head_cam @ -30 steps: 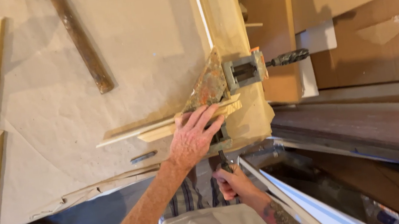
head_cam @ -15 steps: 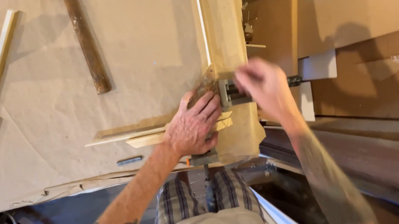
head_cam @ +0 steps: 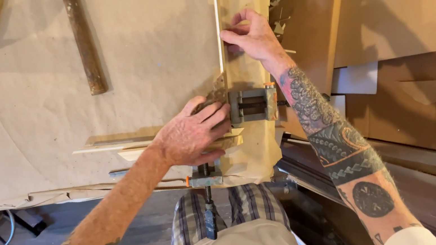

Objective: The person is assembling a wooden frame by applying glue to thin wood strips, trimming them with a utility knife, and securing them in a corner clamp.

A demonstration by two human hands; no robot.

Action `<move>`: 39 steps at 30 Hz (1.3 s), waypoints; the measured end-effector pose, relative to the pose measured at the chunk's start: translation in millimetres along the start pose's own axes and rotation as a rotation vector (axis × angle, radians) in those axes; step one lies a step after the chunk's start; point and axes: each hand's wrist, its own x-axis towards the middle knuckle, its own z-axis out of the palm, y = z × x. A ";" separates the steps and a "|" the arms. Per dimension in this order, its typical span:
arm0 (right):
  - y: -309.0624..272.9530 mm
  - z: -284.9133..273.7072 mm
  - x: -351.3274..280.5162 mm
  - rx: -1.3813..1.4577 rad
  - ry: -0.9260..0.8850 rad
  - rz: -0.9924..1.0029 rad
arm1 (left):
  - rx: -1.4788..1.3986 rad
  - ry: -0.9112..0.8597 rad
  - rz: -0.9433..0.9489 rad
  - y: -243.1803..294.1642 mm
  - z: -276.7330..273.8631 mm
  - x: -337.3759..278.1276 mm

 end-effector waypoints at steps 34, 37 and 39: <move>68.1 -101.7 -136.7 -0.813 0.026 -0.938 | 0.052 -0.030 -0.026 6.2 -4.9 0.8; 126.3 -138.1 -143.0 -0.995 0.073 -1.007 | 0.028 -0.021 -0.016 9.3 -4.9 1.4; 159.9 -154.5 -134.6 -1.007 0.104 -1.059 | 0.034 -0.030 -0.020 9.2 -7.2 2.3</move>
